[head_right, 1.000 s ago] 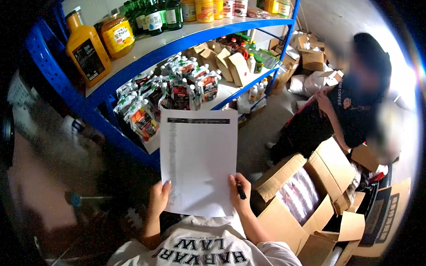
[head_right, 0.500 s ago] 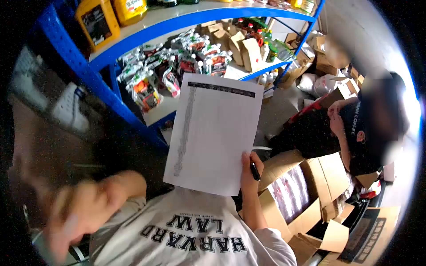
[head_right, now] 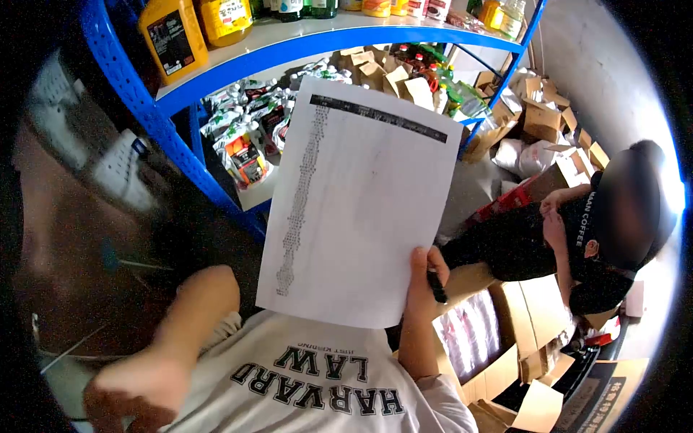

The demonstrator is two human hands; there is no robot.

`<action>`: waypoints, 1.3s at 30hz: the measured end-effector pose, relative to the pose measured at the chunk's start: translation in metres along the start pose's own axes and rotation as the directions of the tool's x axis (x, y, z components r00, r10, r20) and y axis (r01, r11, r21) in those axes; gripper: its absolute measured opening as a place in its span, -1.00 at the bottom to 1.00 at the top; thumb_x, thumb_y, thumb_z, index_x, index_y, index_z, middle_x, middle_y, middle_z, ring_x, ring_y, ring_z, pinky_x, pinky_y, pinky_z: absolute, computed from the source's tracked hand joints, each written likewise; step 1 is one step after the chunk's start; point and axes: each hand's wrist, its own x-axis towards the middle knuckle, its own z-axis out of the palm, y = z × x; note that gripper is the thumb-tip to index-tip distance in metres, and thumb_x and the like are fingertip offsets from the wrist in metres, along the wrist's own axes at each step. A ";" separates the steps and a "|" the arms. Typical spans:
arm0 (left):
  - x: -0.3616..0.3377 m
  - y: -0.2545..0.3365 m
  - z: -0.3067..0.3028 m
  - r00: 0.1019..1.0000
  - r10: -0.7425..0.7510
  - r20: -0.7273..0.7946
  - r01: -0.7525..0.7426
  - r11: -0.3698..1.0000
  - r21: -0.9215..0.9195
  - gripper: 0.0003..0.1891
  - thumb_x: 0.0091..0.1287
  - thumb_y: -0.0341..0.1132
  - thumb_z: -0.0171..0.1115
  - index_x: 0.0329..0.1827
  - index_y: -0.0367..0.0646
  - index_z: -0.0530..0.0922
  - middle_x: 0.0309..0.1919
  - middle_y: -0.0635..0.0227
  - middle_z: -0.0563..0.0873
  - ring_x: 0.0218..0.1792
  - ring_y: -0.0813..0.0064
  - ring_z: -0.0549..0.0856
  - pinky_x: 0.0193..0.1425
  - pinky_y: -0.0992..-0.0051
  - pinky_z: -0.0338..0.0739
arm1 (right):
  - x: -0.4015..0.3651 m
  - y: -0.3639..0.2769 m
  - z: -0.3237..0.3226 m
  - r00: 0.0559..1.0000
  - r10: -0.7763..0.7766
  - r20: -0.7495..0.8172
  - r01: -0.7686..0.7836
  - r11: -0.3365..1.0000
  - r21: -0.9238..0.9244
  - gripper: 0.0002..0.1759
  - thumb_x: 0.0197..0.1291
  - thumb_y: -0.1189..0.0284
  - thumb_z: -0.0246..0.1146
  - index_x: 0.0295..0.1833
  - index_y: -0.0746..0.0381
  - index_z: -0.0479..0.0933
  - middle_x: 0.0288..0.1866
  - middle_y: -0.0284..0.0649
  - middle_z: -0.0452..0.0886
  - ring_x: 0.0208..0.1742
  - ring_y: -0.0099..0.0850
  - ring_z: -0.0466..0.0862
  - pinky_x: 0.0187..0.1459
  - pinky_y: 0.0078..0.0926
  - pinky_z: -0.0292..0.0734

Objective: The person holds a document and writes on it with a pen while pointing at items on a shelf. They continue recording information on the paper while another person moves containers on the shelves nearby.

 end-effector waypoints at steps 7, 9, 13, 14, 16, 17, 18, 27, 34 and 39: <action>-0.095 0.053 -0.046 0.474 -0.464 -0.749 0.853 0.031 0.521 -0.77 0.23 -0.20 -0.16 -0.29 -0.19 0.35 -0.50 0.26 0.44 -0.42 0.48 0.45 -0.36 0.54 0.31 | 0.021 -0.007 -0.016 0.996 -0.073 -0.056 0.076 0.996 0.049 -0.78 0.11 0.36 0.07 -0.44 0.30 0.43 -0.56 -0.48 0.37 -0.51 -0.70 0.28 -0.43 -0.73 0.18; -0.109 0.063 -0.053 0.059 -0.541 -0.839 0.932 -0.271 0.241 -0.64 0.27 -0.08 -0.20 -0.27 -0.25 0.36 -0.44 0.23 0.50 -0.45 0.47 0.50 -0.33 0.56 0.34 | 0.024 -0.013 -0.018 0.998 -0.054 0.009 0.053 0.992 0.116 -0.75 0.09 0.32 0.08 -0.37 0.32 0.46 -0.53 -0.44 0.42 -0.48 -0.67 0.33 -0.41 -0.72 0.22; -0.124 0.079 -0.037 -0.095 -0.625 -0.775 0.868 -0.434 0.243 -0.57 0.28 -0.04 -0.15 -0.27 -0.31 0.44 -0.48 0.34 0.57 -0.50 0.64 0.51 -0.44 0.68 0.35 | 0.037 -0.001 -0.021 0.992 -0.083 0.091 0.075 0.993 0.089 -0.67 0.09 0.23 0.11 -0.32 0.33 0.45 -0.47 -0.41 0.45 -0.44 -0.65 0.36 -0.37 -0.71 0.23; -0.125 0.075 -0.034 -0.118 -0.627 -0.770 0.857 -0.456 0.239 -0.60 0.28 -0.07 -0.10 -0.26 -0.32 0.45 -0.48 0.37 0.58 -0.52 0.68 0.51 -0.47 0.70 0.36 | 0.041 -0.004 -0.019 0.993 -0.094 0.075 0.087 0.992 0.090 -0.65 0.08 0.21 0.11 -0.31 0.33 0.45 -0.46 -0.41 0.45 -0.43 -0.65 0.36 -0.36 -0.70 0.23; -0.126 0.071 -0.035 -0.209 -0.605 -0.768 0.880 -0.459 0.122 -0.66 0.27 -0.15 -0.02 -0.22 -0.33 0.47 -0.49 0.39 0.59 -0.53 0.73 0.50 -0.49 0.74 0.37 | 0.042 -0.007 -0.014 0.995 -0.090 0.045 0.086 0.993 0.082 -0.62 0.08 0.17 0.12 -0.30 0.33 0.46 -0.45 -0.41 0.46 -0.42 -0.65 0.36 -0.36 -0.70 0.22; -0.123 0.066 -0.035 -0.216 -0.632 -0.744 0.875 -0.464 0.140 -0.64 0.27 -0.15 -0.02 -0.22 -0.35 0.47 -0.50 0.40 0.59 -0.53 0.74 0.50 -0.49 0.73 0.37 | 0.044 -0.008 -0.014 0.994 -0.090 0.055 0.084 0.991 0.100 -0.60 0.07 0.15 0.13 -0.32 0.33 0.46 -0.46 -0.42 0.46 -0.42 -0.64 0.36 -0.35 -0.69 0.22; -0.127 0.069 -0.038 -0.231 -0.651 -0.723 0.894 -0.436 0.107 -0.64 0.27 -0.16 -0.02 -0.19 -0.36 0.47 -0.51 0.41 0.58 -0.54 0.75 0.49 -0.49 0.76 0.34 | 0.043 -0.014 -0.012 0.997 -0.060 0.045 0.055 0.994 0.093 -0.65 0.09 0.19 0.11 -0.35 0.33 0.47 -0.50 -0.42 0.44 -0.44 -0.65 0.34 -0.36 -0.69 0.21; -0.121 0.054 -0.044 -0.221 -0.672 -0.707 0.669 -0.631 0.392 -0.69 0.25 -0.35 -0.04 -0.65 -0.29 0.33 -0.84 0.45 0.33 -0.77 0.79 0.26 -0.71 0.65 0.09 | 0.034 -0.006 -0.014 0.995 -0.081 -0.062 0.086 0.993 0.080 -0.79 0.09 0.37 0.09 -0.37 0.32 0.47 -0.52 -0.44 0.41 -0.44 -0.67 0.32 -0.36 -0.72 0.18; -0.107 0.062 -0.057 -0.145 -0.679 -0.720 0.574 -0.650 0.498 -0.76 0.23 -0.38 -0.02 -0.57 -0.32 0.40 -0.83 0.32 0.35 -0.78 0.72 0.31 -0.72 0.63 0.14 | 0.023 -0.006 0.013 0.994 -0.045 -0.100 0.062 0.982 0.179 -0.80 0.10 0.38 0.10 -0.39 0.31 0.48 -0.52 -0.44 0.43 -0.44 -0.67 0.33 -0.35 -0.72 0.19; -0.104 0.067 -0.064 -0.098 -0.696 -0.711 0.559 -0.630 0.539 -0.82 0.21 -0.42 0.00 -0.53 -0.32 0.43 -0.82 0.24 0.35 -0.80 0.66 0.34 -0.72 0.61 0.17 | 0.021 -0.008 0.019 0.995 -0.051 -0.084 0.060 0.992 0.114 -0.80 0.09 0.37 0.13 -0.40 0.32 0.48 -0.53 -0.44 0.43 -0.44 -0.67 0.33 -0.34 -0.73 0.19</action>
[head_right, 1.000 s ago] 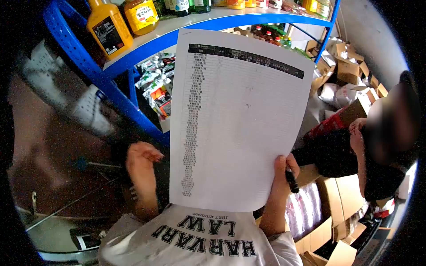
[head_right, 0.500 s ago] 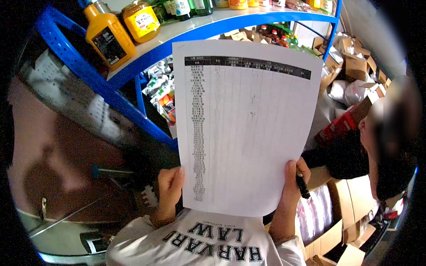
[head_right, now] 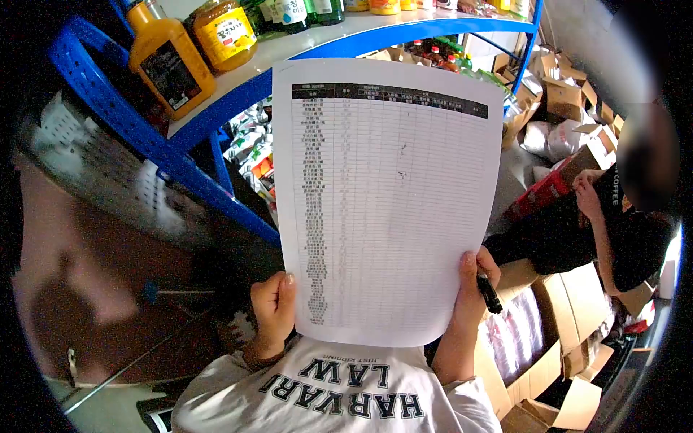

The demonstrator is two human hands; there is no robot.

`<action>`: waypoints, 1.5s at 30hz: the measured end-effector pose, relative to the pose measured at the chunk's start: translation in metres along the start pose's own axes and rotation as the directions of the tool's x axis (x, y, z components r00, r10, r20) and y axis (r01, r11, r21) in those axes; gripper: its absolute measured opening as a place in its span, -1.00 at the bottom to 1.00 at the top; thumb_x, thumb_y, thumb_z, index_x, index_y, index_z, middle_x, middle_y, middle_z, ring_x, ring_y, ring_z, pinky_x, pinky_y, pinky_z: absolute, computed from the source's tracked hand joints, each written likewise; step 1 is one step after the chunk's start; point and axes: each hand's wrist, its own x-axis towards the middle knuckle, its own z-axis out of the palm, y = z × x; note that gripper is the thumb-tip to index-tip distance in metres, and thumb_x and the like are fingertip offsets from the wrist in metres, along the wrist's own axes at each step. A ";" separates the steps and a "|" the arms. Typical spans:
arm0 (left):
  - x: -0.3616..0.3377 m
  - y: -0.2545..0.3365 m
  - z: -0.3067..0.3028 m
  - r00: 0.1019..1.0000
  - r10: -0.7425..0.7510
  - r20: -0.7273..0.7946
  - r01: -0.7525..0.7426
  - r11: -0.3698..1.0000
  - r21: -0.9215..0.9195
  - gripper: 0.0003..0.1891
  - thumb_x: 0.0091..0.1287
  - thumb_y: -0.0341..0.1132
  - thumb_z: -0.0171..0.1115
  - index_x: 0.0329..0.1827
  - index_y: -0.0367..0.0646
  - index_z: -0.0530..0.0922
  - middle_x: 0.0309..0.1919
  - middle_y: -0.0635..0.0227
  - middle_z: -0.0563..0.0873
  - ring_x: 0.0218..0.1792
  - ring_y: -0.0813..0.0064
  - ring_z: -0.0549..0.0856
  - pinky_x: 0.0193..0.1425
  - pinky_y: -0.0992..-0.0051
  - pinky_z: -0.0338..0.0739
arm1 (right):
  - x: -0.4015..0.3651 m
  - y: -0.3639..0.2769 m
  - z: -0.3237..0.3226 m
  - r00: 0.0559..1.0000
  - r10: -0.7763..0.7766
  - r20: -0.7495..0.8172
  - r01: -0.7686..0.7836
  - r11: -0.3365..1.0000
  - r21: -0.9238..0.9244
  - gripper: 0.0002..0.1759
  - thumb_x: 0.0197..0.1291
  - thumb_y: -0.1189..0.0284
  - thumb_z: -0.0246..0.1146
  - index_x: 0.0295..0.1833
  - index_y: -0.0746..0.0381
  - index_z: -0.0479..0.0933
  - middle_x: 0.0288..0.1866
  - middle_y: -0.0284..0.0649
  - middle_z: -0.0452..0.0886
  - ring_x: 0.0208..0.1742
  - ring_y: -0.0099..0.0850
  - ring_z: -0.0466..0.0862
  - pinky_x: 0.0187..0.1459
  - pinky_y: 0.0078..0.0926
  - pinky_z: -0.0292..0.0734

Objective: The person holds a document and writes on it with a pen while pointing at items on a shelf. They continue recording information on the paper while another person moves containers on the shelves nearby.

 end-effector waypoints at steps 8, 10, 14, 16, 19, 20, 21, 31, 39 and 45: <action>0.002 -0.019 0.005 0.998 0.069 -0.011 -0.067 0.994 0.086 -0.85 0.18 -0.44 0.02 -0.54 -0.30 0.43 -0.81 0.16 0.31 -0.84 0.45 0.36 -0.72 0.55 0.16 | 0.002 -0.003 0.005 0.999 0.029 -0.036 -0.030 0.999 -0.037 -0.81 0.06 0.39 0.16 -0.50 0.27 0.43 -0.59 -0.51 0.35 -0.51 -0.73 0.25 -0.43 -0.77 0.08; 0.004 -0.019 0.009 0.997 0.071 -0.036 -0.069 0.995 0.065 -0.78 0.20 -0.40 -0.01 -0.60 -0.29 0.37 -0.83 0.28 0.27 -0.80 0.60 0.28 -0.71 0.56 0.12 | 0.002 -0.002 0.001 1.000 0.005 0.007 -0.004 0.994 -0.107 -0.79 0.07 0.38 0.15 -0.51 0.27 0.43 -0.61 -0.53 0.33 -0.53 -0.75 0.23 -0.47 -0.79 0.06; 0.009 -0.029 0.017 0.999 0.049 -0.018 -0.049 0.999 -0.018 -0.72 0.22 -0.37 -0.04 -0.67 -0.28 0.30 -0.85 0.36 0.23 -0.78 0.69 0.22 -0.71 0.56 0.07 | 0.002 0.004 0.001 0.997 -0.082 0.002 0.079 0.957 -0.280 -0.77 0.11 0.37 0.13 -0.51 0.27 0.42 -0.63 -0.55 0.29 -0.54 -0.76 0.20 -0.51 -0.79 0.04; 0.012 -0.029 0.019 0.999 0.041 0.010 -0.041 0.999 -0.032 -0.69 0.23 -0.36 -0.05 -0.69 -0.27 0.27 -0.85 0.40 0.21 -0.77 0.71 0.20 -0.71 0.56 0.04 | 0.001 0.003 0.002 0.995 -0.100 -0.015 0.089 0.936 -0.340 -0.76 0.12 0.38 0.11 -0.54 0.26 0.39 -0.64 -0.55 0.25 -0.54 -0.75 0.19 -0.52 -0.78 0.04; 0.011 -0.030 0.020 0.997 0.047 0.067 -0.044 0.998 -0.047 -0.74 0.19 -0.41 -0.01 -0.66 -0.28 0.30 -0.84 0.24 0.25 -0.82 0.50 0.28 -0.72 0.53 0.09 | 0.001 0.010 -0.008 0.989 -0.147 -0.033 0.127 0.931 -0.342 -0.76 0.12 0.40 0.12 -0.55 0.25 0.37 -0.65 -0.55 0.21 -0.55 -0.75 0.16 -0.53 -0.78 0.01; 0.010 -0.031 0.021 0.995 0.054 0.086 -0.050 0.997 -0.053 -0.77 0.17 -0.43 0.01 -0.64 -0.29 0.33 -0.83 0.16 0.27 -0.85 0.39 0.32 -0.73 0.51 0.12 | 0.001 0.012 -0.013 0.987 -0.158 -0.028 0.139 0.933 -0.333 -0.76 0.11 0.40 0.12 -0.56 0.26 0.37 -0.65 -0.55 0.20 -0.56 -0.75 0.15 -0.54 -0.77 0.00; 0.009 -0.029 0.022 0.995 0.050 0.090 -0.044 0.997 -0.065 -0.76 0.17 -0.43 0.01 -0.66 -0.29 0.31 -0.84 0.18 0.26 -0.85 0.44 0.31 -0.73 0.52 0.11 | 0.001 0.014 -0.018 0.986 -0.168 -0.022 0.152 0.935 -0.322 -0.76 0.11 0.41 0.12 -0.56 0.26 0.37 -0.66 -0.55 0.19 -0.56 -0.75 0.13 -0.54 -0.76 -0.01; 0.005 -0.018 0.019 0.994 0.049 0.093 -0.031 0.982 -0.185 -0.69 0.19 -0.42 -0.02 -0.73 -0.27 0.25 -0.89 0.37 0.20 -0.86 0.67 0.22 -0.75 0.58 0.03 | 0.002 0.010 -0.020 0.986 -0.168 -0.019 0.162 0.969 -0.187 -0.70 0.11 0.40 0.12 -0.62 0.24 0.28 -0.66 -0.56 0.14 -0.60 -0.75 0.07 -0.57 -0.76 -0.09; 0.004 -0.016 0.018 0.994 0.057 0.092 -0.042 0.986 -0.159 -0.70 0.18 -0.42 -0.01 -0.73 -0.28 0.26 -0.88 0.36 0.21 -0.86 0.67 0.23 -0.74 0.58 0.04 | 0.003 0.012 -0.022 0.989 -0.146 -0.017 0.142 0.979 -0.147 -0.71 0.11 0.35 0.13 -0.60 0.22 0.32 -0.67 -0.57 0.21 -0.59 -0.76 0.12 -0.54 -0.77 -0.03; 0.008 -0.014 0.019 0.990 0.086 0.112 -0.064 0.980 -0.188 -0.73 0.18 -0.41 -0.01 -0.68 -0.30 0.33 -0.87 0.36 0.25 -0.84 0.67 0.25 -0.73 0.60 0.07 | 0.006 0.014 -0.025 0.980 -0.189 -0.059 0.174 0.965 -0.196 -0.77 0.11 0.41 0.13 -0.53 0.29 0.38 -0.63 -0.56 0.23 -0.58 -0.78 0.14 -0.56 -0.82 -0.07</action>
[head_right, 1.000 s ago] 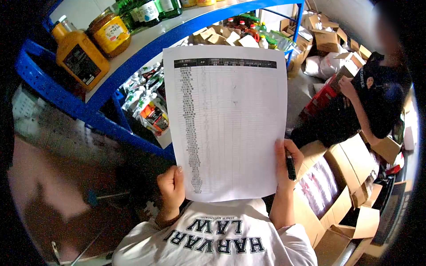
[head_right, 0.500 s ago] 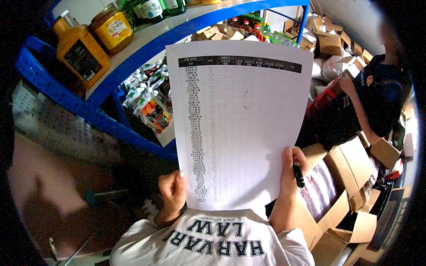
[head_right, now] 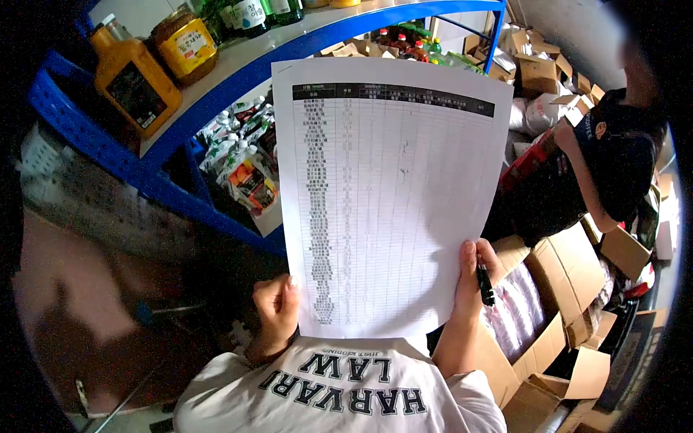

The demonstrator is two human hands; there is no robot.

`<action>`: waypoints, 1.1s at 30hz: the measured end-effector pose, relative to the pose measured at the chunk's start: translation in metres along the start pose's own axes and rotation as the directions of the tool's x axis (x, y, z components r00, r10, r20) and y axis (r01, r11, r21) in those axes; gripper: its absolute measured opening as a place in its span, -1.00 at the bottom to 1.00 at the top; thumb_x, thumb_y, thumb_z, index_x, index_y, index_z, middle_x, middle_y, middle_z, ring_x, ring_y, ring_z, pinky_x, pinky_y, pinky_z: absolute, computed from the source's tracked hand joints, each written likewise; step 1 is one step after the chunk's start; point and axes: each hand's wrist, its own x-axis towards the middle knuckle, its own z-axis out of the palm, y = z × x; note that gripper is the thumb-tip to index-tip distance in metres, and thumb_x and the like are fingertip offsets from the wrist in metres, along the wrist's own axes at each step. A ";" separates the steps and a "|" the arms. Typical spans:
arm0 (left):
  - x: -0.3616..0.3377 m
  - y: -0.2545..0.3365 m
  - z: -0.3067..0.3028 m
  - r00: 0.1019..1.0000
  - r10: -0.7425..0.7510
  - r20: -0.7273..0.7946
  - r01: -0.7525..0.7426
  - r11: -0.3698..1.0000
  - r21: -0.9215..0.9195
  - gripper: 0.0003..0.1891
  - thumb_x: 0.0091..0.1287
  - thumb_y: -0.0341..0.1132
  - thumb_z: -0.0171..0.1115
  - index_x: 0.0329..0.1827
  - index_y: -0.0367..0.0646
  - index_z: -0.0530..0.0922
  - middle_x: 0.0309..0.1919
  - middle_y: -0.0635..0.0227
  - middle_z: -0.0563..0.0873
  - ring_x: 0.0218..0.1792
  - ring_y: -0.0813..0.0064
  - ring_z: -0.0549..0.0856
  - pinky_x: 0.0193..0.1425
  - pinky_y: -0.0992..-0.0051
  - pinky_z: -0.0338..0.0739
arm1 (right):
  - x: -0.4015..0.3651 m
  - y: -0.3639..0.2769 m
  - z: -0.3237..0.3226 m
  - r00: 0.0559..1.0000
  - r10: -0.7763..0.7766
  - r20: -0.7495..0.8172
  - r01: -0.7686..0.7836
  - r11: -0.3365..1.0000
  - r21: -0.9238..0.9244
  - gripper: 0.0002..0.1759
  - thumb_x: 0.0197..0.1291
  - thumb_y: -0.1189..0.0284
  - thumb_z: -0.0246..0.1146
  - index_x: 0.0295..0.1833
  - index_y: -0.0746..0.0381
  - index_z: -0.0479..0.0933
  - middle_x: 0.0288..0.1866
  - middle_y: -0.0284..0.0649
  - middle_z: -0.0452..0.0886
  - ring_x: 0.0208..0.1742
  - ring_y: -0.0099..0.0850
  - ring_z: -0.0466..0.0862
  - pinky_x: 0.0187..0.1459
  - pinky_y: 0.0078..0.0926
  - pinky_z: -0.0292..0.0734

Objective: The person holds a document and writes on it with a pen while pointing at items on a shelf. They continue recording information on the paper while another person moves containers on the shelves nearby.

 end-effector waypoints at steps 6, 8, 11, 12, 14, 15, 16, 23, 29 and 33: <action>0.000 0.001 0.002 0.999 -0.025 0.024 0.025 1.000 -0.014 -0.70 0.21 -0.41 -0.03 -0.70 -0.30 0.30 -0.86 0.37 0.27 -0.81 0.72 0.23 -0.72 0.62 0.07 | -0.003 -0.004 -0.003 1.000 -0.023 0.007 0.023 0.999 0.039 -0.78 0.11 0.43 0.13 -0.52 0.30 0.39 -0.63 -0.54 0.25 -0.58 -0.77 0.16 -0.55 -0.81 -0.01; 0.000 0.006 0.005 1.000 -0.017 0.025 0.018 1.000 -0.020 -0.70 0.21 -0.40 -0.03 -0.70 -0.30 0.29 -0.86 0.38 0.26 -0.81 0.72 0.23 -0.72 0.63 0.06 | -0.004 -0.004 -0.009 1.000 -0.009 0.005 0.009 1.000 0.008 -0.78 0.11 0.42 0.13 -0.52 0.29 0.39 -0.64 -0.54 0.25 -0.58 -0.77 0.17 -0.54 -0.81 0.00; 0.000 0.007 0.005 0.999 -0.009 0.034 0.010 1.000 -0.025 -0.69 0.21 -0.40 -0.03 -0.71 -0.31 0.28 -0.85 0.38 0.26 -0.80 0.72 0.22 -0.72 0.63 0.06 | -0.004 -0.001 -0.012 0.999 -0.036 0.008 0.036 0.999 0.027 -0.77 0.10 0.40 0.14 -0.52 0.29 0.40 -0.65 -0.54 0.25 -0.58 -0.76 0.17 -0.54 -0.80 -0.01; 0.000 0.007 0.005 0.999 -0.007 0.038 0.007 1.000 -0.026 -0.68 0.21 -0.39 -0.03 -0.71 -0.31 0.27 -0.85 0.39 0.26 -0.80 0.72 0.22 -0.72 0.63 0.06 | -0.005 -0.003 -0.011 0.999 -0.032 -0.003 0.032 0.999 0.030 -0.77 0.10 0.39 0.14 -0.52 0.29 0.40 -0.65 -0.54 0.25 -0.58 -0.76 0.17 -0.54 -0.79 -0.01; 0.000 0.007 0.006 1.000 0.005 0.029 -0.004 0.999 -0.032 -0.68 0.22 -0.39 -0.04 -0.71 -0.31 0.27 -0.85 0.39 0.25 -0.80 0.72 0.22 -0.72 0.63 0.05 | -0.006 -0.007 -0.009 0.999 -0.025 -0.022 0.026 0.999 0.036 -0.75 0.10 0.37 0.15 -0.53 0.29 0.40 -0.65 -0.54 0.25 -0.59 -0.75 0.16 -0.55 -0.78 -0.01; 0.000 0.008 0.007 1.000 0.010 0.024 -0.009 0.999 -0.034 -0.67 0.22 -0.39 -0.04 -0.72 -0.31 0.26 -0.85 0.39 0.25 -0.80 0.72 0.21 -0.72 0.63 0.05 | -0.006 -0.007 -0.010 0.999 -0.033 -0.016 0.033 0.999 0.032 -0.75 0.10 0.36 0.15 -0.53 0.29 0.40 -0.66 -0.54 0.25 -0.59 -0.75 0.17 -0.55 -0.78 -0.01; -0.001 0.008 0.007 1.000 0.006 0.028 -0.005 0.999 -0.036 -0.67 0.22 -0.39 -0.04 -0.72 -0.31 0.26 -0.85 0.40 0.25 -0.81 0.72 0.21 -0.72 0.63 0.05 | -0.006 -0.008 -0.011 0.999 -0.040 -0.009 0.040 0.999 0.028 -0.74 0.10 0.36 0.15 -0.53 0.29 0.40 -0.66 -0.54 0.25 -0.59 -0.75 0.17 -0.55 -0.77 -0.01; -0.002 0.007 0.006 1.000 0.003 0.030 -0.002 0.999 -0.054 -0.68 0.21 -0.39 -0.03 -0.71 -0.31 0.28 -0.85 0.41 0.24 -0.81 0.73 0.20 -0.73 0.62 0.03 | -0.010 -0.006 -0.015 1.000 -0.001 -0.009 0.002 0.999 0.036 -0.74 0.09 0.31 0.16 -0.53 0.25 0.41 -0.64 -0.53 0.30 -0.56 -0.73 0.20 -0.50 -0.77 0.04; -0.003 0.004 0.005 0.998 0.022 0.050 -0.020 0.998 -0.053 -0.68 0.21 -0.38 -0.02 -0.71 -0.31 0.29 -0.86 0.41 0.24 -0.82 0.72 0.20 -0.73 0.62 0.03 | -0.013 -0.005 -0.015 0.997 -0.038 -0.060 0.039 0.999 0.024 -0.74 0.10 0.35 0.15 -0.53 0.30 0.41 -0.66 -0.54 0.25 -0.59 -0.75 0.16 -0.55 -0.77 -0.02; -0.003 0.007 0.007 0.999 0.013 0.044 -0.010 0.998 -0.067 -0.68 0.21 -0.39 -0.02 -0.71 -0.30 0.29 -0.87 0.41 0.24 -0.83 0.71 0.20 -0.73 0.62 0.03 | -0.014 -0.004 -0.018 0.997 -0.064 -0.048 0.065 0.998 0.009 -0.75 0.09 0.36 0.16 -0.52 0.30 0.41 -0.66 -0.54 0.23 -0.60 -0.75 0.14 -0.55 -0.76 -0.04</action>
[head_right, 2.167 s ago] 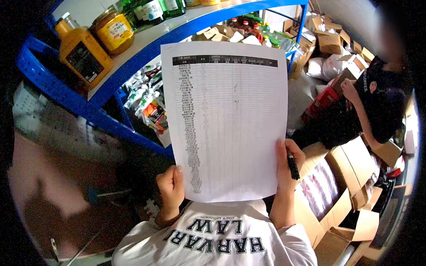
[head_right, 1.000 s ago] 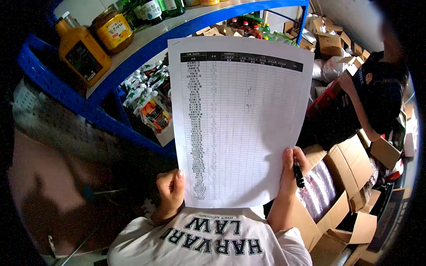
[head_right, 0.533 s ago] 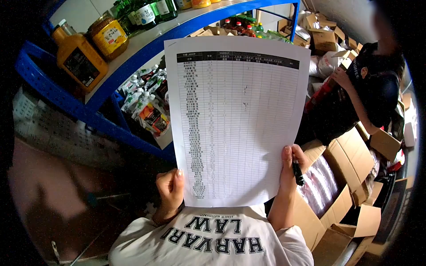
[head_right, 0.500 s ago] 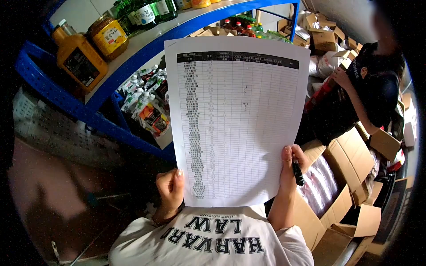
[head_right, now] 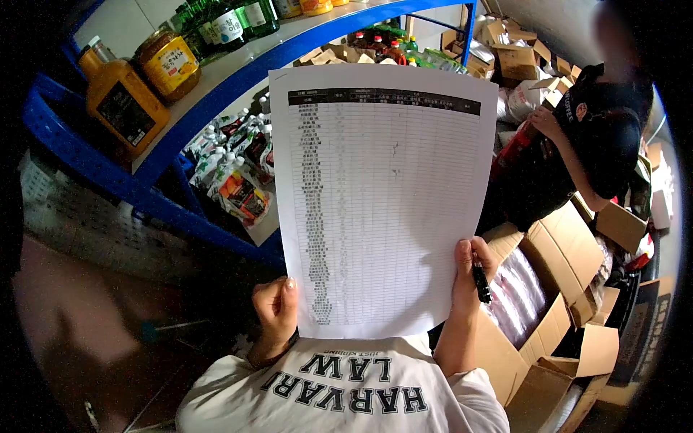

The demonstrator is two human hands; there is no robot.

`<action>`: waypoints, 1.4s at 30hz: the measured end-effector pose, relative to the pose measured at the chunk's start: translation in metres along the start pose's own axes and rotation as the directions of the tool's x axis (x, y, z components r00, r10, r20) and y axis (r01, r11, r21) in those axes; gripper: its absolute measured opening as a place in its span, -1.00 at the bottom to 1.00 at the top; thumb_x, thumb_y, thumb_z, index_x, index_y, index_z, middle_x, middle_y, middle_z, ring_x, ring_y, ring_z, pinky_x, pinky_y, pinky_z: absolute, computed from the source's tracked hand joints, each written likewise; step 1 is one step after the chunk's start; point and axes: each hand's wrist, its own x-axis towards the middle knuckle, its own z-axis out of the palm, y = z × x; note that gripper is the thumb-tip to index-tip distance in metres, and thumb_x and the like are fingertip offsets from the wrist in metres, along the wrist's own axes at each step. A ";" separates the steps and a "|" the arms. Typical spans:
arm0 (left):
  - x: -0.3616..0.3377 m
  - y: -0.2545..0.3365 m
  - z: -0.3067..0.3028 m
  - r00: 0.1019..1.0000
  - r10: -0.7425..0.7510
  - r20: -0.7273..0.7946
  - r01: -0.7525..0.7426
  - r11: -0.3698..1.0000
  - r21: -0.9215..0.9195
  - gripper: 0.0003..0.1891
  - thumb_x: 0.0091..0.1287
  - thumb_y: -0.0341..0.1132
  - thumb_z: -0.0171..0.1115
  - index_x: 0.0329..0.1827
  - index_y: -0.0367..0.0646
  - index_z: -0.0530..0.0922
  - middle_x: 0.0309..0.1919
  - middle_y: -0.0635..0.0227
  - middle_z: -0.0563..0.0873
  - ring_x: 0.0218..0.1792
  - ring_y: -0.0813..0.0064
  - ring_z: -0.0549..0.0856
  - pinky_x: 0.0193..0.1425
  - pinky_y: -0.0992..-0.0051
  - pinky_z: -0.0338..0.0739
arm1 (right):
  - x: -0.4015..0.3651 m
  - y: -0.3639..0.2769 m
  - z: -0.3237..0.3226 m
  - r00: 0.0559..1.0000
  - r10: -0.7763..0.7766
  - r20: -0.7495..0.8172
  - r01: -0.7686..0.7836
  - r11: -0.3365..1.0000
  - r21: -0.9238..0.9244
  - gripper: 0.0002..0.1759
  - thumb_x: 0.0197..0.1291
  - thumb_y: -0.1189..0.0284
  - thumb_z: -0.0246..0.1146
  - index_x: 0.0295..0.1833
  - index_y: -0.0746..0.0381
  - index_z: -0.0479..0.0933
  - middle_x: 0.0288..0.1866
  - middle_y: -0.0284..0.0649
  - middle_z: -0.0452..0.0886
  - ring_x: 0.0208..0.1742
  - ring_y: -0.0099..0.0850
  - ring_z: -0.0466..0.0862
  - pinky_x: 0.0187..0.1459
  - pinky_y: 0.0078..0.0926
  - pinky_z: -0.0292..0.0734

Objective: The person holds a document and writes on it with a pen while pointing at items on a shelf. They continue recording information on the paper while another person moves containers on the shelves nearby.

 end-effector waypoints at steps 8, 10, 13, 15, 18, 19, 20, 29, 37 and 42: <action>-0.004 -0.002 0.001 1.000 0.000 0.013 0.000 1.000 -0.007 -0.69 0.21 -0.39 -0.02 -0.70 -0.32 0.31 -0.86 0.39 0.26 -0.83 0.70 0.22 -0.73 0.62 0.04 | -0.001 -0.002 -0.002 1.000 0.006 0.003 -0.006 1.000 -0.004 -0.73 0.10 0.35 0.16 -0.54 0.29 0.38 -0.65 -0.55 0.21 -0.59 -0.75 0.13 -0.55 -0.77 -0.06; -0.005 -0.002 0.001 1.000 0.004 0.007 -0.004 1.000 0.000 -0.69 0.21 -0.38 -0.02 -0.69 -0.33 0.32 -0.86 0.38 0.27 -0.83 0.69 0.22 -0.73 0.62 0.04 | -0.001 -0.002 -0.001 1.000 0.006 0.003 -0.006 1.000 -0.002 -0.72 0.10 0.34 0.15 -0.54 0.29 0.37 -0.65 -0.55 0.21 -0.59 -0.75 0.12 -0.55 -0.77 -0.06; -0.004 0.002 0.001 1.000 0.002 -0.001 -0.002 1.000 0.008 -0.70 0.22 -0.38 -0.02 -0.68 -0.34 0.33 -0.85 0.37 0.28 -0.83 0.68 0.23 -0.72 0.62 0.05 | 0.000 -0.003 0.000 1.000 0.021 0.020 -0.021 1.000 0.020 -0.71 0.10 0.32 0.15 -0.54 0.28 0.37 -0.65 -0.55 0.21 -0.60 -0.75 0.12 -0.55 -0.77 -0.07; -0.003 0.003 0.001 1.000 -0.006 0.003 0.006 1.000 0.005 -0.70 0.22 -0.38 -0.02 -0.67 -0.34 0.35 -0.85 0.36 0.28 -0.82 0.68 0.23 -0.72 0.61 0.05 | 0.001 -0.005 0.000 0.999 0.024 0.031 -0.025 1.000 0.017 -0.71 0.11 0.32 0.14 -0.54 0.28 0.37 -0.65 -0.55 0.20 -0.60 -0.75 0.11 -0.56 -0.77 -0.08; -0.004 0.001 0.000 1.000 -0.004 0.009 0.004 1.000 0.012 -0.71 0.22 -0.38 -0.03 -0.66 -0.34 0.35 -0.85 0.36 0.29 -0.82 0.68 0.24 -0.73 0.62 0.06 | 0.002 -0.007 0.001 0.999 0.005 0.036 -0.005 1.000 -0.013 -0.70 0.11 0.31 0.14 -0.55 0.27 0.37 -0.66 -0.55 0.20 -0.60 -0.75 0.11 -0.56 -0.76 -0.08; -0.004 0.000 0.000 1.000 -0.002 0.005 0.002 1.000 0.013 -0.70 0.22 -0.38 -0.03 -0.66 -0.34 0.35 -0.85 0.36 0.29 -0.82 0.69 0.23 -0.73 0.62 0.05 | 0.002 -0.006 0.001 0.999 -0.007 0.034 0.007 1.000 -0.018 -0.70 0.11 0.30 0.14 -0.55 0.27 0.37 -0.66 -0.55 0.19 -0.60 -0.75 0.11 -0.56 -0.75 -0.08; -0.004 0.000 0.001 1.000 -0.001 0.002 0.001 1.000 0.014 -0.70 0.22 -0.38 -0.03 -0.67 -0.33 0.35 -0.85 0.37 0.28 -0.82 0.69 0.23 -0.73 0.62 0.05 | 0.001 -0.005 0.001 0.999 -0.017 0.033 0.018 1.000 -0.024 -0.70 0.10 0.30 0.15 -0.55 0.27 0.37 -0.66 -0.55 0.19 -0.60 -0.75 0.11 -0.56 -0.75 -0.08; -0.002 -0.001 0.001 1.000 0.011 -0.010 -0.011 1.000 0.025 -0.69 0.22 -0.37 -0.02 -0.69 -0.30 0.31 -0.87 0.40 0.24 -0.82 0.71 0.21 -0.74 0.62 0.04 | 0.002 -0.001 0.003 1.000 0.008 0.005 -0.008 1.000 -0.003 -0.69 0.09 0.28 0.17 -0.55 0.28 0.39 -0.65 -0.54 0.24 -0.59 -0.74 0.16 -0.55 -0.76 -0.03; -0.003 -0.002 0.000 1.000 -0.009 -0.011 0.009 0.999 0.034 -0.70 0.21 -0.39 -0.02 -0.70 -0.31 0.30 -0.87 0.37 0.23 -0.82 0.70 0.19 -0.73 0.60 0.04 | 0.002 0.001 -0.001 0.999 0.037 0.009 -0.037 0.999 -0.038 -0.72 0.09 0.29 0.16 -0.54 0.26 0.42 -0.65 -0.52 0.30 -0.59 -0.73 0.20 -0.54 -0.75 0.03; -0.003 -0.002 0.000 1.000 0.008 -0.022 -0.007 0.999 0.039 -0.70 0.21 -0.41 -0.02 -0.70 -0.32 0.30 -0.87 0.37 0.22 -0.82 0.70 0.18 -0.73 0.60 0.03 | 0.003 0.001 -0.001 0.998 0.052 0.033 -0.051 0.998 -0.048 -0.75 0.11 0.34 0.13 -0.55 0.24 0.40 -0.66 -0.52 0.29 -0.59 -0.73 0.20 -0.54 -0.76 0.03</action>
